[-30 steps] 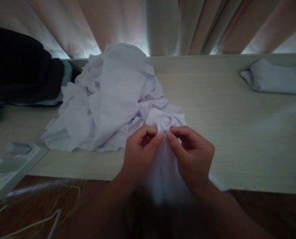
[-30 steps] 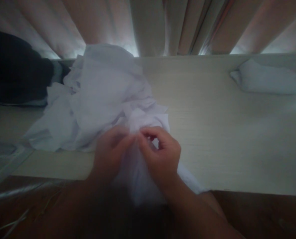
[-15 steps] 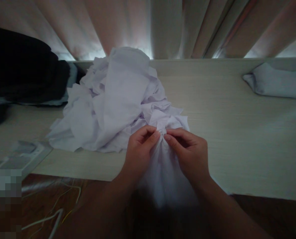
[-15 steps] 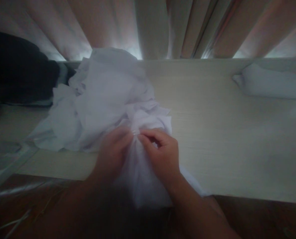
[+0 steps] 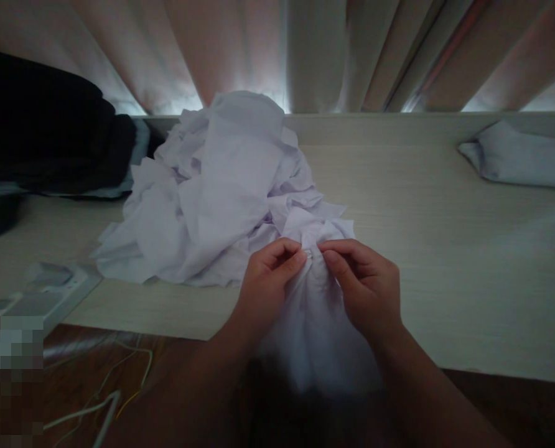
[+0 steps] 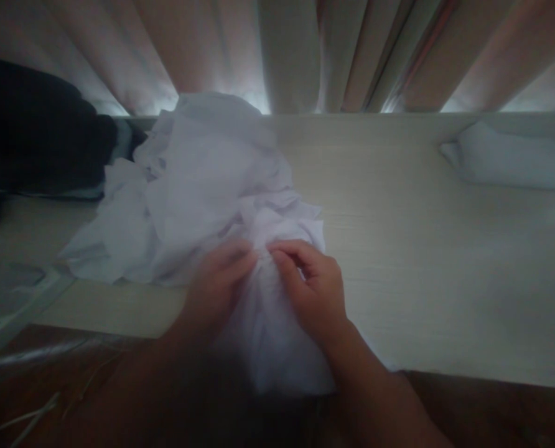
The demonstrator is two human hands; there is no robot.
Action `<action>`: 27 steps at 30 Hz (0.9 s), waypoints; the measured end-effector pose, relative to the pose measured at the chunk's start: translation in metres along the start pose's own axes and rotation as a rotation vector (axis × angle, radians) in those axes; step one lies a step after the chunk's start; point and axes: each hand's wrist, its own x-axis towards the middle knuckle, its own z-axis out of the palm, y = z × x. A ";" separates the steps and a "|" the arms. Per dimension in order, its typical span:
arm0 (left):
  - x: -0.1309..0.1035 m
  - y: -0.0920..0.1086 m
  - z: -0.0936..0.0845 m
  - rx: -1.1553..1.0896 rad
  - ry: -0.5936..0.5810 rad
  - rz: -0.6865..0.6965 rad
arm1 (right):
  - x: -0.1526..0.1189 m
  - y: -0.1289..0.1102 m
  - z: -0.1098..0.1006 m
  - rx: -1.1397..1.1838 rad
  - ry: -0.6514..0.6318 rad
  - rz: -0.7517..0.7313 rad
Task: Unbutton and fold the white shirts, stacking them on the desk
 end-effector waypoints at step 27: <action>0.008 -0.018 0.000 -0.076 -0.073 -0.091 | 0.005 -0.005 0.001 -0.144 -0.037 -0.039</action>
